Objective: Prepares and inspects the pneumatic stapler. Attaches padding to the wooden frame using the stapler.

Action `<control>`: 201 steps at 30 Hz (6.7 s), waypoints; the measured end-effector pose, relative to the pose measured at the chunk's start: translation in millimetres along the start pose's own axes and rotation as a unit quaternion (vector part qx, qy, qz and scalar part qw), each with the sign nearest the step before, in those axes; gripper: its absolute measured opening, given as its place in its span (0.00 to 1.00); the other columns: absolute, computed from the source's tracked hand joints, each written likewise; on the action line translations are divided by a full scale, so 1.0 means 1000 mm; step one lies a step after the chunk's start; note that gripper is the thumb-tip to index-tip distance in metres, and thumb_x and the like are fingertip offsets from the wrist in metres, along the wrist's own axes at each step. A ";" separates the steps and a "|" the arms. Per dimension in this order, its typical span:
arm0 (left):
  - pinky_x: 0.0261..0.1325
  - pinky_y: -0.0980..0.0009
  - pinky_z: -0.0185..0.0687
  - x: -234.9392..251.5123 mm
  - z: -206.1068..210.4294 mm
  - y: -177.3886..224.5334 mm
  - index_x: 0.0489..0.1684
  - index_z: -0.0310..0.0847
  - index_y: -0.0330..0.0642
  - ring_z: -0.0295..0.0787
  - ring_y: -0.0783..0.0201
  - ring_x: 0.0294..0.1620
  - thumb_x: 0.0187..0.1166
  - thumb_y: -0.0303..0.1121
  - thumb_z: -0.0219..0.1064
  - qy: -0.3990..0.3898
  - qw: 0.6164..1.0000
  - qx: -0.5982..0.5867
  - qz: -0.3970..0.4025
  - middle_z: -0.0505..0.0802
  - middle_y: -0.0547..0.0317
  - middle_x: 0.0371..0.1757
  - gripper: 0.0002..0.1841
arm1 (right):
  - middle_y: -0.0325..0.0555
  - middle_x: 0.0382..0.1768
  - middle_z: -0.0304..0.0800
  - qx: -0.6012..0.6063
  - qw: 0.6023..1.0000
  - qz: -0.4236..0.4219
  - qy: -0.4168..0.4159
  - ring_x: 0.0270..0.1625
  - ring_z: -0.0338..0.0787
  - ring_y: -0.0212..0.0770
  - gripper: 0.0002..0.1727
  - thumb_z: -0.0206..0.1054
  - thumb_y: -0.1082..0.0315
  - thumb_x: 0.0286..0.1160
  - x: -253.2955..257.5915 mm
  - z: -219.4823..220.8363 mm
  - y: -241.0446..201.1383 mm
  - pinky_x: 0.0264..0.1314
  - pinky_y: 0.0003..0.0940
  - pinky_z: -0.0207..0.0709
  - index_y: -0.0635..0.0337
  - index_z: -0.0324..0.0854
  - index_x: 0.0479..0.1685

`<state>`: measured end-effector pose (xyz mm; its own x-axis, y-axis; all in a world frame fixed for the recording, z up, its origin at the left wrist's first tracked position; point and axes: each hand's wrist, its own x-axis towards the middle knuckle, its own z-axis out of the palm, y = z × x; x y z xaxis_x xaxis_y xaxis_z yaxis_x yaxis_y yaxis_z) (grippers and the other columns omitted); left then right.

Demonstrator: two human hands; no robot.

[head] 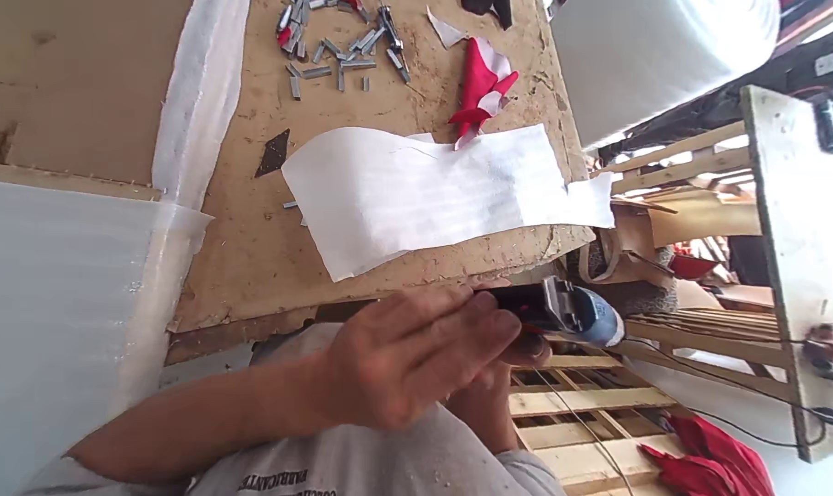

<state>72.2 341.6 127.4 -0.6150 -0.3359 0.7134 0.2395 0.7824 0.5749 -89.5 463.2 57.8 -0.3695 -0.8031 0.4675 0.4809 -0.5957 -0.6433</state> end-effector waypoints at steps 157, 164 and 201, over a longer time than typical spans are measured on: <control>0.81 0.55 0.76 -0.397 -0.201 0.149 0.67 0.87 0.43 0.85 0.57 0.75 0.88 0.36 0.58 0.055 0.862 0.266 -0.428 0.93 0.56 0.67 0.18 | 0.32 0.33 0.94 -0.117 0.933 0.300 -0.159 0.34 0.92 0.32 0.18 0.72 0.49 0.72 -0.139 0.162 0.115 0.46 0.34 0.89 0.46 0.91 0.55; 0.95 0.39 0.36 -0.469 -0.303 0.060 0.89 0.68 0.61 0.45 0.50 0.97 0.91 0.51 0.44 -0.164 0.854 0.314 -0.380 0.63 0.61 0.95 0.28 | 0.36 0.36 0.96 -0.572 0.732 0.324 -0.178 0.38 0.95 0.31 0.16 0.76 0.60 0.67 -0.176 0.284 0.161 0.43 0.37 0.93 0.60 0.87 0.47; 0.95 0.39 0.23 -0.489 -0.325 0.034 0.95 0.56 0.57 0.35 0.50 0.99 0.93 0.47 0.39 -0.148 0.887 0.192 -0.393 0.54 0.60 0.98 0.30 | 0.30 0.27 0.91 -0.736 0.467 0.428 -0.240 0.31 0.91 0.26 0.12 0.75 0.52 0.59 -0.160 0.394 0.237 0.37 0.35 0.87 0.49 0.87 0.32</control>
<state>625.5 362.1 -72.0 -0.6628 -0.7486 -0.0160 -0.5892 0.5082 0.6282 396.9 445.3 69.2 -0.1519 -0.8597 -0.4876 -0.9086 0.3156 -0.2734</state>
